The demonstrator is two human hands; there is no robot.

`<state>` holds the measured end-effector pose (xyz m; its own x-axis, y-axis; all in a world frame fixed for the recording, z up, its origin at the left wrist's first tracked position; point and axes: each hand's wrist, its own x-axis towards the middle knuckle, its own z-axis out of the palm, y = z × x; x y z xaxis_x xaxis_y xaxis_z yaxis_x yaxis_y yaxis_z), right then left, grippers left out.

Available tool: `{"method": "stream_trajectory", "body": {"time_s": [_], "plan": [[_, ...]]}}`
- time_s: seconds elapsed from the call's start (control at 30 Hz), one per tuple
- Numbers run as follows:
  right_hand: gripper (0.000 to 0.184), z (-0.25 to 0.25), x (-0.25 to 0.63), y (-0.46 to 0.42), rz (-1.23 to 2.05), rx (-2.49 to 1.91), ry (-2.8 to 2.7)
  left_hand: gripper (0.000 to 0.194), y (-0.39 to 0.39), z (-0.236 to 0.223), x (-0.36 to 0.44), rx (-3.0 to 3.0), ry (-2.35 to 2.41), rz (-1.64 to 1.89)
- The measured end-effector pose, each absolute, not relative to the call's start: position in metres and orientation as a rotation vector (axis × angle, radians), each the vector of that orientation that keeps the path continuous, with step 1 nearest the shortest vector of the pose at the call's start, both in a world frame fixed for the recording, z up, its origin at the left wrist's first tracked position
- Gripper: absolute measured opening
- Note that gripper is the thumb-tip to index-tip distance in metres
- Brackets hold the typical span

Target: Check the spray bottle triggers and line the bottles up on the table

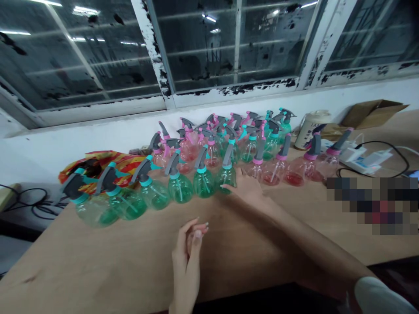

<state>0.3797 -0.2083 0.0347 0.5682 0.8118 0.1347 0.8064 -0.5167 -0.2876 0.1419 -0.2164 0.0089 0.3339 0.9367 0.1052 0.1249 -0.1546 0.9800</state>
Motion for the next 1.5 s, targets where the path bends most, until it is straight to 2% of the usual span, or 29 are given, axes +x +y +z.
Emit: {"method": "stream_trajectory", "body": {"time_s": [0.2, 0.27, 0.4, 0.47, 0.53, 0.7, 0.8, 1.0, 1.17, 1.37, 1.5], "plan": [[0.085, 0.041, 0.382, -0.233, 0.017, -2.434, -1.286, 0.034, -0.221, 0.003, 0.145, 1.602, 0.987, 0.871], [0.078, 0.042, 0.388, -0.249, -0.002, -2.391, -1.248, 0.033, -0.223, 0.003, 0.148, 1.615, 0.983, 0.844], [0.049, 0.039, 0.409, -0.283, -0.078, -2.245, -1.130, 0.033, -0.227, 0.001, 0.156, 1.630, 0.975, 0.811], [0.044, 0.037, 0.422, -0.295, -0.101, -2.224, -1.038, 0.032, -0.229, -0.001, 0.160, 1.628, 0.962, 0.808], [0.047, 0.035, 0.433, -0.300, -0.132, -2.246, -0.974, 0.031, -0.231, -0.004, 0.162, 1.622, 0.938, 0.808], [0.071, 0.030, 0.445, -0.287, -0.105, -2.332, -0.967, 0.034, -0.236, -0.005, 0.165, 1.624, 0.955, 0.802], [0.079, 0.025, 0.446, -0.272, -0.059, -2.331, -1.022, 0.036, -0.240, -0.002, 0.166, 1.634, 0.975, 0.812], [0.068, 0.011, 0.447, -0.260, -0.102, -2.294, -1.046, 0.037, -0.245, 0.003, 0.169, 1.644, 1.008, 0.833], [0.070, 0.004, 0.438, -0.274, -0.151, -2.263, -1.051, 0.036, -0.245, 0.003, 0.173, 1.691, 0.954, 0.771], [0.065, -0.001, 0.394, -0.301, -0.133, -2.205, -1.075, 0.029, -0.245, 0.016, 0.179, 1.799, 0.897, 0.702], [0.061, 0.001, 0.359, -0.316, -0.092, -2.175, -1.138, 0.031, -0.240, 0.029, 0.186, 1.834, 0.853, 0.756]]}}
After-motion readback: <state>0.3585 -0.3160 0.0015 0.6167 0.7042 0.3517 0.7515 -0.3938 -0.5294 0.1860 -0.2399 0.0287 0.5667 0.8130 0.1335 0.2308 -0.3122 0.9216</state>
